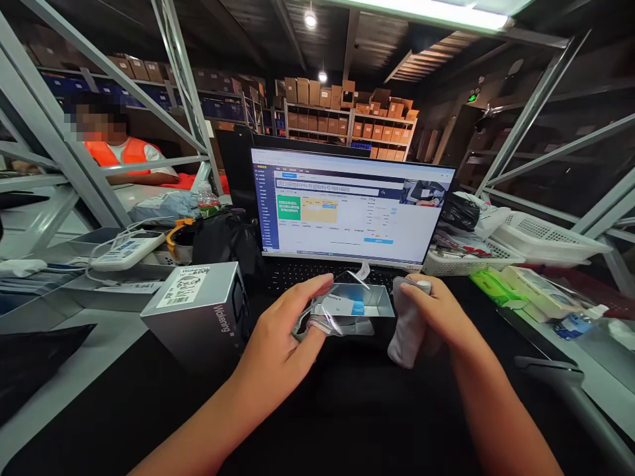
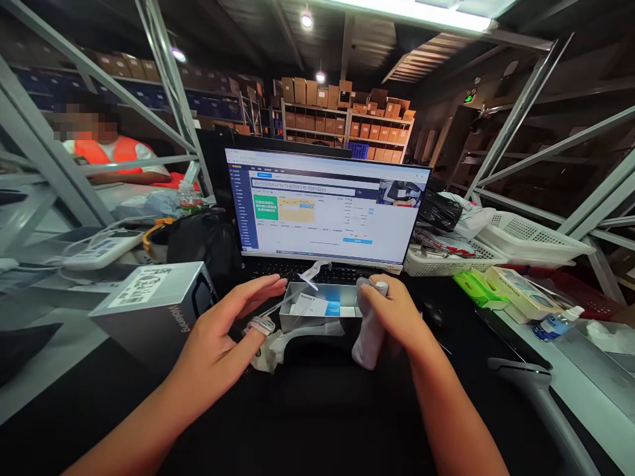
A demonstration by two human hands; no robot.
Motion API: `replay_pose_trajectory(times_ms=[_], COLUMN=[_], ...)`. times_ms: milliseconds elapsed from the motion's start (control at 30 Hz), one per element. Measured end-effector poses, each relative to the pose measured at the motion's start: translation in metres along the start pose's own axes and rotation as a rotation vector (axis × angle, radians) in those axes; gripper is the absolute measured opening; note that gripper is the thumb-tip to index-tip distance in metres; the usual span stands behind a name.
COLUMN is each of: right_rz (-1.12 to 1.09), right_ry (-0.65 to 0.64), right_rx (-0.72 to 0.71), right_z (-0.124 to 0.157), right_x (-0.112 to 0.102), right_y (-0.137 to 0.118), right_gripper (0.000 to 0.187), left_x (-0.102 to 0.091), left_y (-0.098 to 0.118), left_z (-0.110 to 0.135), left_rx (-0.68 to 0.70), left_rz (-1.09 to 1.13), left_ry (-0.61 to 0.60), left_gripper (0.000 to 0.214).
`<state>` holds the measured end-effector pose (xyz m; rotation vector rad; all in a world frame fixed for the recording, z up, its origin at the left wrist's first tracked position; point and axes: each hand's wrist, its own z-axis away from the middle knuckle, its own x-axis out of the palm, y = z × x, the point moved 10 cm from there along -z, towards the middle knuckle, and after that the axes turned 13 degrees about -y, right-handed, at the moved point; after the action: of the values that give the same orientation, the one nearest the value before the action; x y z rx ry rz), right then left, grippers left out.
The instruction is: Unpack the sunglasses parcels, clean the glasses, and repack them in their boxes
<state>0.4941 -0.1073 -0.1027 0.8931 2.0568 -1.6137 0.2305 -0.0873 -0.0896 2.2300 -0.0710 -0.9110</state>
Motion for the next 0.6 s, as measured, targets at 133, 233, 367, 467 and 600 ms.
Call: replay_pose_trajectory(times_ms=[133,233,367,467,600], right_rz=[-0.156,-0.131,0.471,0.716,0.261], right_ry=[-0.211,-0.260,0.102,0.254,0.357], right_rx=[0.001,0.042,0.327,0.543,0.435], right_z=[0.011,0.026,0.032,0.032,0.018], right_x=[0.008,-0.003,-0.061,-0.088,-0.092], right_y=[-0.008,-0.010,0.010,0.030,0.062], right_gripper=[0.038,0.047,0.049,0.047,0.043], left_x=[-0.002,-0.003,-0.004,-0.002,0.003], left_y=[-0.005,-0.007,-0.005,-0.007,-0.013], left_z=[0.000,-0.001,-0.003,-0.004,-0.003], left_rx=[-0.045,-0.066,-0.053,-0.090,-0.157], left_rz=[0.003,-0.022,-0.094,-0.109,-0.112], left_ry=[0.004,0.011,0.041,0.039,0.017], left_gripper=[0.047,0.048,0.040,0.037,0.037])
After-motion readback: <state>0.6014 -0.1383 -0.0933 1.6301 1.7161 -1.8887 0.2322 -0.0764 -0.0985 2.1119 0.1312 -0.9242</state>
